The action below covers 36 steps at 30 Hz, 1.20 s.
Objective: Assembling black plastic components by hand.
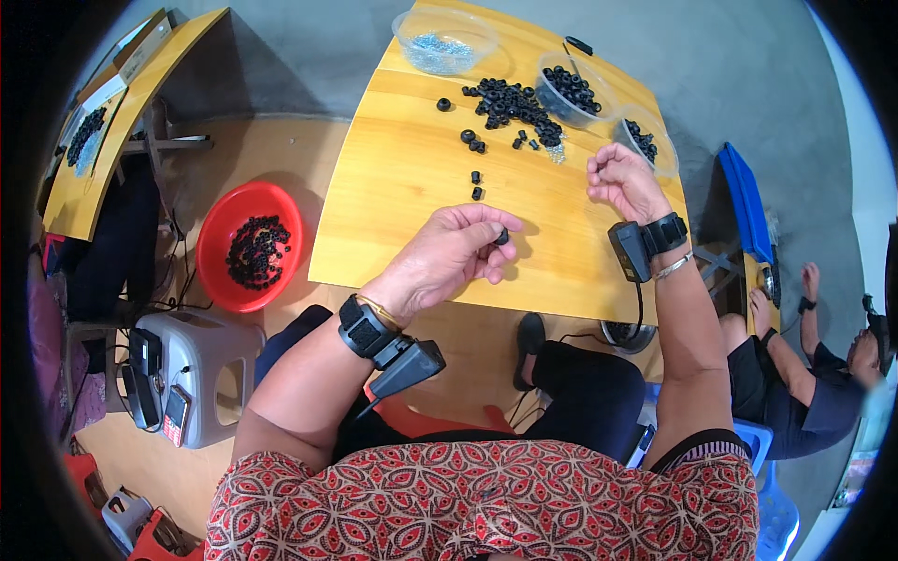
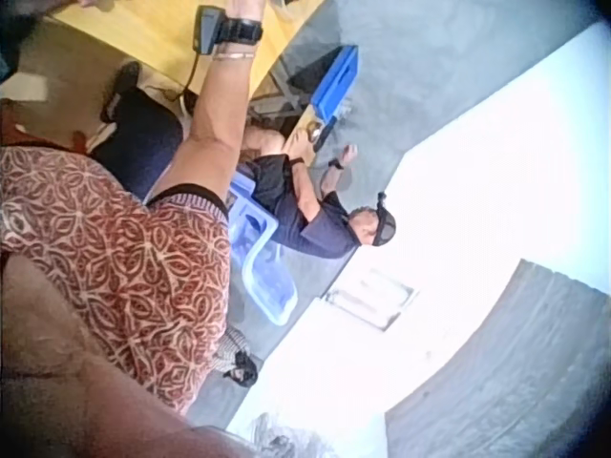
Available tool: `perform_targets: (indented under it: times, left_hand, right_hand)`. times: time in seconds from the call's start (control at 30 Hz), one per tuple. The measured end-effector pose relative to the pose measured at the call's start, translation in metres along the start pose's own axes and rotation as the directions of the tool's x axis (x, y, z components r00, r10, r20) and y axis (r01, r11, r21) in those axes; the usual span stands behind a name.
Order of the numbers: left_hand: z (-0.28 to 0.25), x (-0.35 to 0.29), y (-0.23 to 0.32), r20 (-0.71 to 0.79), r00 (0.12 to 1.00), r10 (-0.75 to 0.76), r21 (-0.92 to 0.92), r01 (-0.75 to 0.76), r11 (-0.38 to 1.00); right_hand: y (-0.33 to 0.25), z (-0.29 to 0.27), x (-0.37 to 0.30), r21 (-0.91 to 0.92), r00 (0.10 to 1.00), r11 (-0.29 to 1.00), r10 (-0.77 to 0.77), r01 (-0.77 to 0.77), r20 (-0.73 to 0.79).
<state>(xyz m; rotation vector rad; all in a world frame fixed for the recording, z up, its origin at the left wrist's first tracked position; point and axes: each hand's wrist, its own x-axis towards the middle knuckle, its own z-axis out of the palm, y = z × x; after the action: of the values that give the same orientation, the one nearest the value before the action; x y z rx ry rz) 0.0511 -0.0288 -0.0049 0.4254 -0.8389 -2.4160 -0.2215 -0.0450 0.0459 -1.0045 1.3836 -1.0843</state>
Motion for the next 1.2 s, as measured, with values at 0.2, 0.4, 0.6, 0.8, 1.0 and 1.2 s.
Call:
perform_targets:
  times: [0.2, 0.4, 0.6, 0.8, 1.0, 1.2]
  left_hand:
    - [0.002, 0.002, 0.002, -0.02, 1.0, -0.005, 0.015, 0.005, 1.0]
    - [-0.001, 0.003, 0.0, -0.006, 1.0, -0.006, 0.012, 0.006, 1.0]
    - [-0.001, 0.004, -0.001, 0.01, 1.0, -0.02, 0.007, 0.02, 1.0]
    - [-0.002, 0.003, 0.0, -0.002, 1.0, -0.027, 0.017, 0.027, 0.999]
    - [0.0, 0.003, 0.0, -0.006, 1.0, -0.019, 0.022, 0.02, 1.0]
    - [-0.001, 0.004, 0.002, 0.006, 1.0, -0.026, 0.039, 0.026, 0.999]
  right_hand:
    - [0.013, -0.002, 0.015, -0.556, 0.988, 0.819, -0.154, 0.144, 0.028]
    - [0.009, 0.028, 0.021, -0.866, 0.91, 0.332, -0.313, 0.374, 0.273]
    - [0.014, 0.023, 0.03, -0.894, 0.886, 0.199, -0.333, 0.401, 0.323]
    - [0.015, 0.026, 0.024, -0.875, 0.887, 0.262, -0.344, 0.407, 0.309]
    - [0.006, 0.032, 0.027, -0.925, 0.954, 0.272, -0.212, 0.265, 0.211]
    - [0.011, 0.034, 0.023, -0.931, 0.948, 0.264, -0.26, 0.251, 0.182]
